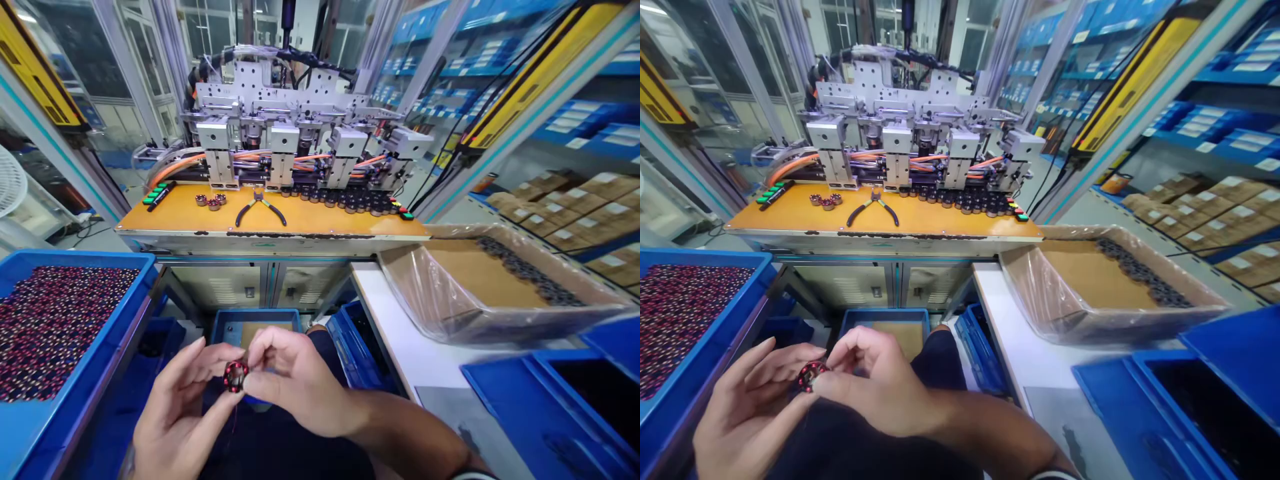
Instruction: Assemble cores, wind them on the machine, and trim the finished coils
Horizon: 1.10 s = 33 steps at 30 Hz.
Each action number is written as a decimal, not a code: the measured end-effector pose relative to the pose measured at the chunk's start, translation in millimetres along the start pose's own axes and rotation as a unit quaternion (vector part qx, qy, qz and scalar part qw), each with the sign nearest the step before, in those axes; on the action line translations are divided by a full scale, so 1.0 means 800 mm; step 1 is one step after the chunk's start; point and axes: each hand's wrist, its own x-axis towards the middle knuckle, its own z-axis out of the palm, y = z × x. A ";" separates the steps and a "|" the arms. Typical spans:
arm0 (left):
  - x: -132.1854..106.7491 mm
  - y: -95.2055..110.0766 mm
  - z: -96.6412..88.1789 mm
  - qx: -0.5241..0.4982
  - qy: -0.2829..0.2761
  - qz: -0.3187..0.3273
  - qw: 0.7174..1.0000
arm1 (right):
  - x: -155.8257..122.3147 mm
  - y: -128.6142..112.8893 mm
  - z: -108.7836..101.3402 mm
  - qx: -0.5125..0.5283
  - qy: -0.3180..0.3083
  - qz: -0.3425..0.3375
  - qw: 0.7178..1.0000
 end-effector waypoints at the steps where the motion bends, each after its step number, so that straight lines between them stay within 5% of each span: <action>1: -0.001 0.001 0.001 -0.003 -0.002 -0.012 1.000 | 0.000 0.001 0.001 -0.003 0.002 -0.007 1.000; 9: 0.005 -0.002 -0.014 -0.083 -0.023 -0.143 0.986 | -0.009 0.015 0.000 -0.018 0.001 -0.014 1.000; 13: 0.013 -0.017 -0.033 -0.081 -0.113 -0.119 0.983 | -0.003 -0.005 -0.007 -0.077 0.011 -0.043 0.996; 16: 0.015 -0.021 -0.037 -0.064 -0.148 -0.098 0.982 | 0.003 -0.017 -0.005 -0.106 -0.001 -0.003 0.994; 26: 0.006 -0.016 -0.039 -0.057 -0.157 -0.139 0.976 | 0.010 -0.027 -0.010 -0.072 -0.051 0.117 0.989; 33: 0.010 -0.013 -0.035 -0.064 -0.166 -0.124 0.976 | -0.003 -0.025 -0.017 -0.034 -0.045 0.141 0.988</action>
